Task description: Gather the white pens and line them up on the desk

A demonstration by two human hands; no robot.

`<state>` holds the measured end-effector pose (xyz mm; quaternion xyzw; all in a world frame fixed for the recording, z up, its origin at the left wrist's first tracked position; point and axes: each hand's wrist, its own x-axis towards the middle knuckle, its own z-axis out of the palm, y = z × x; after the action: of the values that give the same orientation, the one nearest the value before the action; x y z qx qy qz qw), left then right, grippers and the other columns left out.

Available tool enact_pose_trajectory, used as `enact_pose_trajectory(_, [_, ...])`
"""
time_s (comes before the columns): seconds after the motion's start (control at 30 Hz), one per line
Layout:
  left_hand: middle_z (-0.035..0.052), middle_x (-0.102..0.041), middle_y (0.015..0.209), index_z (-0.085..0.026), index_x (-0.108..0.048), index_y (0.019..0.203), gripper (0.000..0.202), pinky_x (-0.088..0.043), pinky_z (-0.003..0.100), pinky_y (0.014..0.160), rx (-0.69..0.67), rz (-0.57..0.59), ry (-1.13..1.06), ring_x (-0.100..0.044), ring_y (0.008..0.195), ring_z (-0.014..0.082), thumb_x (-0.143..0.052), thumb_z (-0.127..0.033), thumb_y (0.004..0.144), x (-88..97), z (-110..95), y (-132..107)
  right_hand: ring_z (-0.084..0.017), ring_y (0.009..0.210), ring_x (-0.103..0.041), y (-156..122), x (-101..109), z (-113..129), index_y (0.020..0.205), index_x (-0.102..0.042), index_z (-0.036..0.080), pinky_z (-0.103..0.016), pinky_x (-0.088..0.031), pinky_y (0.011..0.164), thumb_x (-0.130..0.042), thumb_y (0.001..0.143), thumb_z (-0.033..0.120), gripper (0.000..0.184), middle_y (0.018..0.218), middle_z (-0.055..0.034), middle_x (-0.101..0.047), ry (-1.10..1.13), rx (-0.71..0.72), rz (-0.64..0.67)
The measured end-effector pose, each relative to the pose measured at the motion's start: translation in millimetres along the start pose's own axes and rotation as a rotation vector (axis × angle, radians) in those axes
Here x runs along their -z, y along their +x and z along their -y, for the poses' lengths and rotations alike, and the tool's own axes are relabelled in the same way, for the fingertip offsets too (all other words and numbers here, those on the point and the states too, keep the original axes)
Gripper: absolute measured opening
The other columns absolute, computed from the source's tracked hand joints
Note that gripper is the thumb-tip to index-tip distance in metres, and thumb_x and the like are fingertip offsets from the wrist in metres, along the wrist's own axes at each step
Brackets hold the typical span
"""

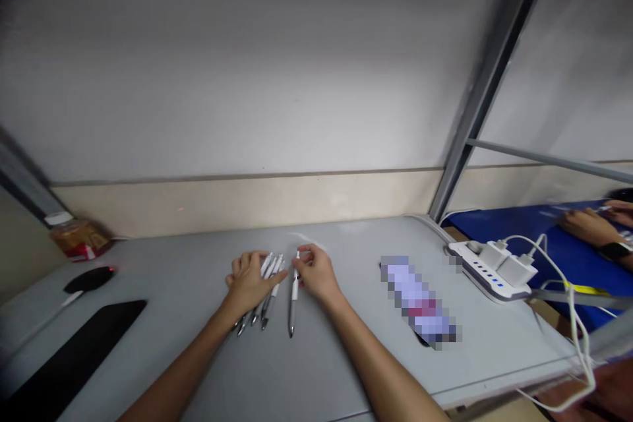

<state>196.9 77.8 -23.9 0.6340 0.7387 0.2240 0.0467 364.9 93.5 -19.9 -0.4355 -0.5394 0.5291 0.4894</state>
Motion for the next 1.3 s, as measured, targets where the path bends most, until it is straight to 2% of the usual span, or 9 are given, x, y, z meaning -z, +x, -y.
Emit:
enact_pose_trajectory(0.1, [0.0153, -0.047, 0.130, -0.021, -0.044, 0.126, 0.060, -0.033, 0.052, 0.095, -0.028, -0.019, -0.026, -0.038, 0.122, 0.0327, -0.047, -0.059, 0.080, -0.9, 3, 2, -0.011, 0.050, -0.053, 1, 0, -2, 0.096, -0.059, 0.016, -0.025, -0.048, 0.043, -0.064, 0.070, 0.027, 0.028, 0.066, 0.0033, -0.055, 0.002, -0.006, 0.006])
enact_pose_trajectory(0.2, [0.0137, -0.048, 0.129, -0.023, -0.048, 0.122, 0.051, -0.034, 0.054, 0.094, -0.046, 0.007, -0.025, -0.039, 0.122, 0.0322, -0.040, -0.057, 0.085, 1.0, 6, 5, -0.012, 0.049, -0.054, 2, 2, 0, 0.090, -0.060, 0.015, -0.024, -0.047, 0.042, -0.065, 0.068, 0.026, 0.025, 0.062, 0.0031, -0.056, 0.008, -0.045, 0.012])
enact_pose_trajectory(0.4, [0.0120, -0.051, 0.126, -0.024, -0.054, 0.115, 0.044, -0.034, 0.053, 0.095, -0.083, -0.006, -0.039, -0.041, 0.120, 0.0306, -0.039, -0.054, 0.087, 3.0, 8, 6, -0.012, 0.054, -0.057, -1, 14, 18, 0.088, -0.060, 0.016, -0.021, -0.045, 0.046, -0.067, 0.067, 0.026, 0.024, 0.062, 0.0014, -0.060, 0.083, -0.087, 0.036])
enact_pose_trajectory(0.6, [0.0112, -0.052, 0.126, -0.024, -0.055, 0.115, 0.043, -0.034, 0.051, 0.094, -0.143, 0.028, -0.032, -0.042, 0.119, 0.0302, -0.046, -0.052, 0.084, 4.4, 4, 3, -0.013, 0.062, -0.061, -1, 30, 31, 0.093, -0.059, 0.017, -0.022, -0.047, 0.052, -0.066, 0.065, 0.024, 0.030, 0.075, -0.0027, -0.065, 0.243, -0.108, -0.055])
enact_pose_trajectory(0.87, [0.0131, -0.054, 0.125, -0.022, -0.053, 0.117, 0.041, -0.030, 0.052, 0.095, -0.134, 0.024, 0.016, -0.041, 0.121, 0.0300, -0.035, -0.047, 0.090, 1.7, -8, -3, -0.012, 0.061, -0.060, -3, 27, 37, 0.095, -0.057, 0.018, -0.023, -0.048, 0.055, -0.063, 0.066, 0.022, 0.030, 0.075, -0.0023, -0.066, 0.266, -0.111, -0.103])
enact_pose_trajectory(1.0, [0.0121, -0.055, 0.124, -0.022, -0.054, 0.115, 0.036, -0.030, 0.050, 0.097, -0.177, -0.029, -0.019, -0.042, 0.120, 0.0292, -0.043, -0.043, 0.088, 6.5, -12, -4, -0.013, 0.063, -0.062, -1, 29, 35, 0.092, -0.058, 0.017, -0.024, -0.050, 0.058, -0.065, 0.067, 0.023, 0.027, 0.078, -0.0033, -0.067, 0.281, -0.098, -0.128])
enact_pose_trajectory(1.1, [0.0094, -0.058, 0.120, -0.023, -0.056, 0.110, 0.029, -0.031, 0.047, 0.098, -0.195, -0.101, -0.147, -0.047, 0.117, 0.0269, -0.041, -0.035, 0.089, 14.7, -14, -3, -0.014, 0.065, -0.064, 1, 31, 33, 0.091, -0.058, 0.017, -0.025, -0.051, 0.059, -0.067, 0.067, 0.024, 0.027, 0.078, -0.0037, -0.067, 0.292, -0.076, -0.151])
enact_pose_trajectory(1.23, [0.0043, -0.064, 0.106, -0.024, -0.059, 0.103, 0.029, -0.040, 0.035, 0.091, -0.371, -0.051, -0.414, -0.056, 0.103, 0.0203, -0.034, -0.035, 0.094, 23.0, -15, -3, -0.013, 0.063, -0.063, 1, 31, 31, 0.086, -0.058, 0.017, -0.027, -0.052, 0.064, -0.069, 0.066, 0.024, 0.024, 0.075, -0.0027, -0.067, 0.334, -0.056, -0.210])
enact_pose_trajectory(1.3, [0.0026, -0.065, 0.099, -0.024, -0.060, 0.101, 0.026, -0.041, 0.032, 0.087, -0.482, -0.004, -0.405, -0.058, 0.095, 0.0189, -0.039, -0.037, 0.093, 24.1, -15, -4, -0.013, 0.062, -0.063, 0, 30, 33, 0.083, -0.057, 0.017, -0.027, -0.053, 0.066, -0.070, 0.065, 0.022, 0.023, 0.073, -0.0020, -0.066, 0.353, -0.061, -0.222])
